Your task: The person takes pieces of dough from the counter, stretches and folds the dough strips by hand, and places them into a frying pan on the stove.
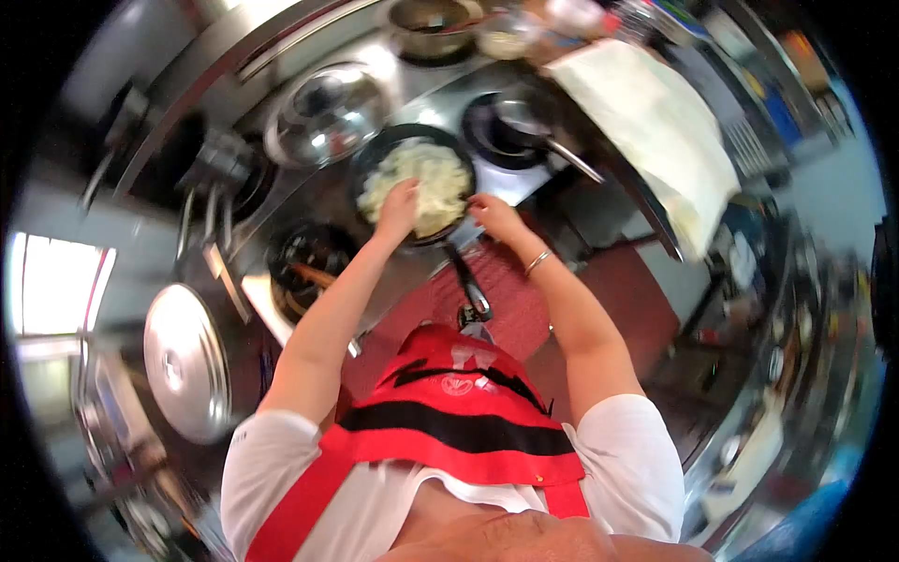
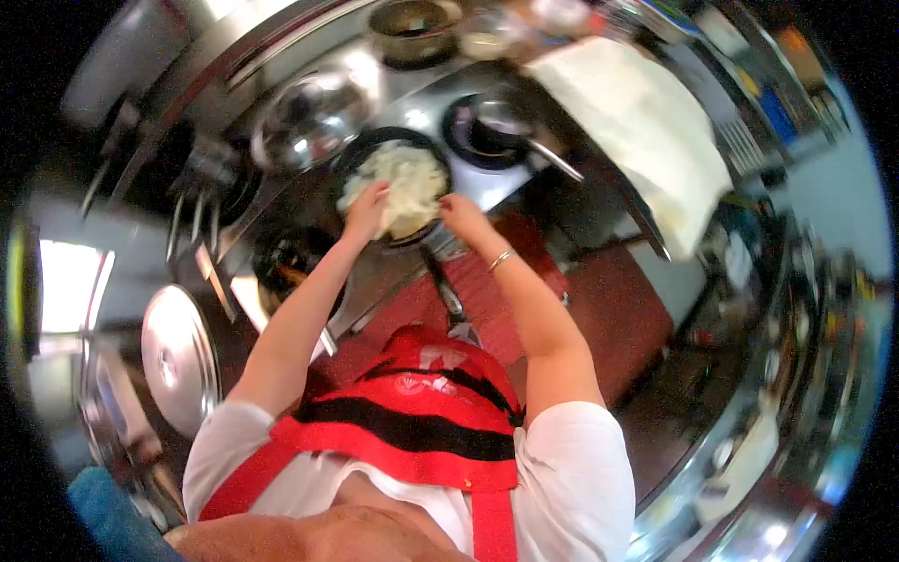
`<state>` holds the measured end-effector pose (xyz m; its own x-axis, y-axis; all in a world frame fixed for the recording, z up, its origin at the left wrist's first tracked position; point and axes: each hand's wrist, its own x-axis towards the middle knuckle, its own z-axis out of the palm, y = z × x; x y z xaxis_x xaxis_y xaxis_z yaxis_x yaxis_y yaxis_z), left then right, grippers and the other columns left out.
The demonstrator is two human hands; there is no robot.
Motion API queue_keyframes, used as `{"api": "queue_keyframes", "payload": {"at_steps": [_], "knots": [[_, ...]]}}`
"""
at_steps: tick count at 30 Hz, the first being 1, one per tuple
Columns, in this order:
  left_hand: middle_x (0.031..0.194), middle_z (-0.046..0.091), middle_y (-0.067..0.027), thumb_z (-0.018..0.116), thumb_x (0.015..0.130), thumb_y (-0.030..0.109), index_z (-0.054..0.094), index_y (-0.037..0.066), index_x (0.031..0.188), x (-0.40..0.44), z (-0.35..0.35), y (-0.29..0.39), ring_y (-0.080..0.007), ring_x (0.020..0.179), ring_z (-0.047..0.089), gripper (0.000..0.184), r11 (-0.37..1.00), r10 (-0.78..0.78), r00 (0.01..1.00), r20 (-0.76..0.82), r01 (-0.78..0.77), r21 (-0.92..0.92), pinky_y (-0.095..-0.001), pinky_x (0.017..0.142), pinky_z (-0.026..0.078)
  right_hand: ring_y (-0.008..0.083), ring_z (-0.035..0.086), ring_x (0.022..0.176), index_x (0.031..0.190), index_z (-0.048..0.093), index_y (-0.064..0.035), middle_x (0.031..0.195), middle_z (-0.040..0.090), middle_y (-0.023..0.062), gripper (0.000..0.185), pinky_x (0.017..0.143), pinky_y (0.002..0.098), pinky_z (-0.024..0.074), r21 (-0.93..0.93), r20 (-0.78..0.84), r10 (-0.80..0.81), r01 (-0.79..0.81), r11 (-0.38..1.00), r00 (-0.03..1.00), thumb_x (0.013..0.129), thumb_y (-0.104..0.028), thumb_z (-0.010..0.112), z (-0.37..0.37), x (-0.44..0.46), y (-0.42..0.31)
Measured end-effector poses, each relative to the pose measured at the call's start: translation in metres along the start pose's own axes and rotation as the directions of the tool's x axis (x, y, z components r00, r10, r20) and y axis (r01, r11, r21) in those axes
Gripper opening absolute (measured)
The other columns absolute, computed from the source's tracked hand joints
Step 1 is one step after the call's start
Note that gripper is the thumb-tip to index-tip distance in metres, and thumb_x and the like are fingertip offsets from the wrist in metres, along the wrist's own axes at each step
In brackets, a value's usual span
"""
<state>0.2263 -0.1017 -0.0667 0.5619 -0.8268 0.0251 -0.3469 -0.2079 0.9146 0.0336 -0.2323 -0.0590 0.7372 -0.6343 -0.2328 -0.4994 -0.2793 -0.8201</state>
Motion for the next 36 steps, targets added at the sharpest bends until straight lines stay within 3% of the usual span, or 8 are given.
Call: {"api": "queue_keyframes", "payload": {"at_steps": [8, 10, 13, 18, 24, 27, 30, 36], "knots": [[0.104, 0.062, -0.0039, 0.050, 0.096, 0.018, 0.058, 0.002, 0.115, -0.146, 0.040, 0.073, -0.0119, 0.094, 0.059, 0.026, 0.946, 0.007, 0.880, 0.476, 0.148, -0.289, -0.0254, 0.080, 0.045, 0.0256, 0.066, 0.087, 0.109, 0.062, -0.0015, 0.101, 0.067, 0.0163, 0.032, 0.079, 0.0367, 0.0508, 0.221, -0.284, 0.174, -0.112, 0.969, 0.943, 0.085, -0.023, 0.059, 0.004, -0.217, 0.086], [0.104, 0.062, -0.0038, 0.050, 0.096, 0.016, 0.060, 0.003, 0.112, -0.195, 0.070, 0.086, -0.0111, 0.092, 0.059, 0.024, 0.944, 0.108, 0.761, 0.640, 0.124, -0.307, -0.0242, 0.078, 0.044, 0.0321, 0.063, 0.095, 0.109, 0.062, -0.0014, 0.104, 0.065, 0.0180, 0.036, 0.086, 0.0400, 0.0483, 0.091, -0.349, 0.203, -0.183, 0.979, 0.915, 0.083, -0.026, 0.060, 0.022, -0.297, 0.117], [0.104, 0.062, -0.0050, 0.052, 0.093, 0.010, 0.058, 0.001, 0.114, -0.257, 0.125, 0.109, -0.0117, 0.093, 0.060, 0.024, 0.978, 0.124, 0.524, 0.843, 0.078, -0.192, -0.0258, 0.083, 0.046, 0.0227, 0.067, 0.073, 0.105, 0.064, -0.0019, 0.088, 0.069, 0.0150, 0.032, 0.070, 0.0343, 0.0526, 0.257, -0.245, 0.473, -0.414, 0.873, 0.846, 0.082, -0.023, 0.064, 0.042, -0.404, 0.152], [0.103, 0.065, -0.0061, 0.056, 0.091, 0.011, 0.058, 0.001, 0.115, -0.351, 0.216, 0.157, -0.0131, 0.093, 0.061, 0.026, 0.987, 0.060, 0.056, 0.997, -0.153, -0.051, -0.0257, 0.082, 0.047, 0.0240, 0.068, 0.076, 0.106, 0.064, -0.0025, 0.093, 0.069, 0.0155, 0.033, 0.071, 0.0347, 0.0529, 0.458, -0.341, 0.637, -0.470, 0.754, 0.691, 0.083, -0.026, 0.064, 0.070, -0.569, 0.201], [0.105, 0.065, -0.0069, 0.055, 0.091, 0.011, 0.059, 0.001, 0.115, -0.475, 0.342, 0.215, -0.0137, 0.095, 0.061, 0.026, 0.984, 0.085, -0.094, 0.992, -0.151, -0.098, -0.0253, 0.082, 0.047, 0.0295, 0.065, 0.092, 0.106, 0.064, -0.0059, 0.098, 0.068, 0.0143, 0.033, 0.080, 0.0374, 0.0509, 0.441, -0.557, 0.721, -0.589, 0.677, 0.411, 0.082, -0.028, 0.064, 0.090, -0.751, 0.243], [0.107, 0.065, -0.0091, 0.056, 0.092, 0.011, 0.058, -0.001, 0.115, -0.546, 0.404, 0.241, -0.0141, 0.097, 0.061, 0.026, 0.970, 0.146, -0.300, 0.943, -0.143, -0.196, -0.0259, 0.085, 0.047, 0.0291, 0.065, 0.092, 0.107, 0.065, -0.0064, 0.098, 0.068, 0.0140, 0.033, 0.081, 0.0372, 0.0506, 0.613, -0.564, 0.802, -0.549, 0.568, 0.199, 0.081, -0.027, 0.065, 0.098, -0.850, 0.255], [0.106, 0.065, -0.0095, 0.056, 0.092, 0.012, 0.059, -0.001, 0.114, -0.604, 0.448, 0.271, -0.0139, 0.097, 0.061, 0.026, 0.902, 0.180, -0.433, 0.883, -0.286, -0.323, -0.0264, 0.086, 0.047, 0.0245, 0.066, 0.090, 0.107, 0.064, -0.0038, 0.096, 0.068, 0.0147, 0.032, 0.079, 0.0359, 0.0506, 0.748, -0.652, 0.714, -0.367, 0.552, -0.255, 0.082, -0.023, 0.065, 0.107, -0.921, 0.265], [0.106, 0.065, -0.0090, 0.056, 0.092, 0.015, 0.059, -0.001, 0.112, -0.708, 0.535, 0.289, -0.0150, 0.097, 0.062, 0.026, 0.871, 0.096, -0.681, 0.726, -0.296, -0.393, -0.0285, 0.085, 0.049, 0.0278, 0.062, 0.100, 0.113, 0.061, -0.0005, 0.108, 0.065, 0.0156, 0.039, 0.085, 0.0360, 0.0474, 0.865, -0.314, 0.491, -0.032, 0.501, -0.812, 0.084, -0.026, 0.066, 0.105, -1.078, 0.308]]}}
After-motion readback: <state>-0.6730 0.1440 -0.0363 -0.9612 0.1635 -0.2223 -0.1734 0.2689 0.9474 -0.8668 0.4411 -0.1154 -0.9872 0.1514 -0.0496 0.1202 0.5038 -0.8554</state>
